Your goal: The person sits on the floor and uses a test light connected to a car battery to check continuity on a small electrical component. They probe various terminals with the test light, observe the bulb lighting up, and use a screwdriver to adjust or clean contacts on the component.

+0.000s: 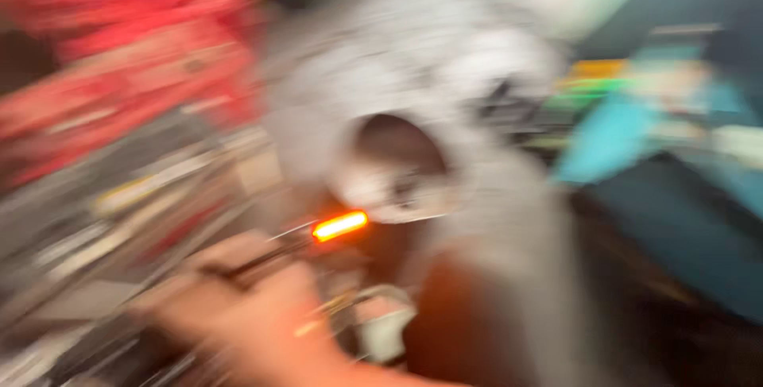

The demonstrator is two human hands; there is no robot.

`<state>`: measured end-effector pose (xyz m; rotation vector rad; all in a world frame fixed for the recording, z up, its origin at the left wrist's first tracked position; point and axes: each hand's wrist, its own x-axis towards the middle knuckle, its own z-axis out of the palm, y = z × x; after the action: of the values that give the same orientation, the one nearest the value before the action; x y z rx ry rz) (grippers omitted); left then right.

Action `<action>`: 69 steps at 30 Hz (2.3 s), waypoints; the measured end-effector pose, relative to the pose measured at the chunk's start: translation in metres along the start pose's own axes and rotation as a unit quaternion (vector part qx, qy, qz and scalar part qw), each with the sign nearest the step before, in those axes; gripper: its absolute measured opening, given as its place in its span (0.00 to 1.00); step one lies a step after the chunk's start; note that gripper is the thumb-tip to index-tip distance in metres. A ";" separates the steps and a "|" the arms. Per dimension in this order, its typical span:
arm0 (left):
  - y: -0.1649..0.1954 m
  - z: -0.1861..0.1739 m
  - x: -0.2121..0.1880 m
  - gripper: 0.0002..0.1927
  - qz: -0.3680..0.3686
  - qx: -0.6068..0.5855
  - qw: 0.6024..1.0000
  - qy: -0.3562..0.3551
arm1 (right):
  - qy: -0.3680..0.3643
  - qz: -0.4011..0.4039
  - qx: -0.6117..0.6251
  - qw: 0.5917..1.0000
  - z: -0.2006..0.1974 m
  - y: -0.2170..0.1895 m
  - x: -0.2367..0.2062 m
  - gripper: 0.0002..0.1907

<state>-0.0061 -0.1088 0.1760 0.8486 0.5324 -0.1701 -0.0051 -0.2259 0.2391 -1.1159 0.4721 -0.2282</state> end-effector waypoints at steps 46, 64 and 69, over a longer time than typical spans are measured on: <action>-0.009 -0.038 0.002 0.14 -0.048 -0.072 0.991 -0.105 | -0.052 0.040 0.184 0.981 -0.033 0.068 0.014 0.08; -0.010 -0.043 0.004 0.13 -0.027 -0.085 0.988 -0.128 | -0.064 0.034 0.181 0.981 -0.031 0.069 0.013 0.08; -0.011 -0.044 0.004 0.13 -0.024 -0.081 0.989 -0.121 | -0.074 0.036 0.216 0.973 -0.032 0.070 0.012 0.08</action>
<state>-0.0234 -0.0829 0.1431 0.6455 0.3332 -0.2677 -0.0138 -0.2265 0.1622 -0.6830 0.3084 -0.1714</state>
